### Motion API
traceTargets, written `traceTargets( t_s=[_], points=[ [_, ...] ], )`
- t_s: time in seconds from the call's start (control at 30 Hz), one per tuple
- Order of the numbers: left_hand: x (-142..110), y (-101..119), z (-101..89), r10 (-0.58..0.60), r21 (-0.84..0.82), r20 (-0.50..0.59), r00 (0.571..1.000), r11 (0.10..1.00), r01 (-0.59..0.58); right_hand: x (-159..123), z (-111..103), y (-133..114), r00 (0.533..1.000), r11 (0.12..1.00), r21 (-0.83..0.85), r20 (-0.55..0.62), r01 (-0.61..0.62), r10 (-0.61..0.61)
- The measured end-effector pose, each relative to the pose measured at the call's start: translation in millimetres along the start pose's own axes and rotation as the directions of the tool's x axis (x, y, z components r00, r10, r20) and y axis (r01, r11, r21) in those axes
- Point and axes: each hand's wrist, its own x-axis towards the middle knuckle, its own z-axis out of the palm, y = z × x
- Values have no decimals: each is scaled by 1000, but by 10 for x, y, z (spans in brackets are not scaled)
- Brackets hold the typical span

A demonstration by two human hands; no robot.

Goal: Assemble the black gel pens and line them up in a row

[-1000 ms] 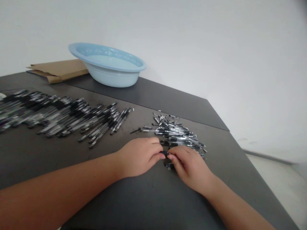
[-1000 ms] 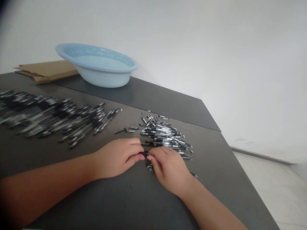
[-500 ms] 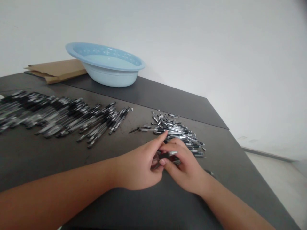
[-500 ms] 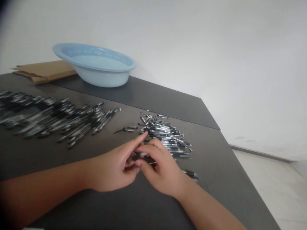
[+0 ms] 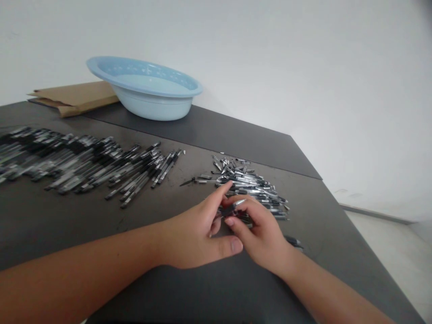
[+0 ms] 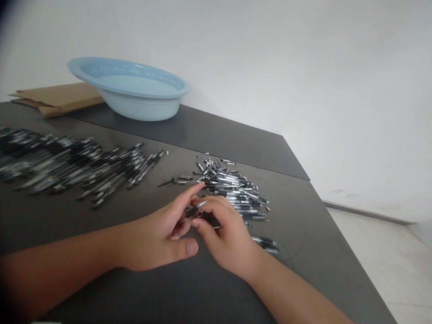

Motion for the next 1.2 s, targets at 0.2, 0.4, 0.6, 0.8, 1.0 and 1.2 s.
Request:
traceTargets(
  t_s=[0.2, 0.4, 0.6, 0.8, 1.0, 1.2],
  points=[
    [62, 27, -149, 114, 304, -188, 976, 951, -52, -55, -143, 121, 990, 997, -9, -115, -79, 78],
    [124, 56, -220, 167, 496, -137, 976, 865, -78, -40, -334, 134, 984, 988, -156, -175, -10, -17],
    [144, 20, -208, 134, 525, -112, 985, 849, -55, -95, -301, 212, 964, 993, 37, -236, -115, 120],
    [135, 26, -213, 109, 540, -127, 986, 841, -24, -129, -374, 256, 960, 994, -13, -260, -113, 106],
    [128, 47, -203, 78, 553, -86, 993, 833, -17, -71, -442, 201, 993, 988, -155, -119, -4, -15],
    [122, 48, -168, 45, 528, -84, 995, 849, 7, -55, -394, 185, 998, 988, -153, -63, 0, -10]
  ],
)
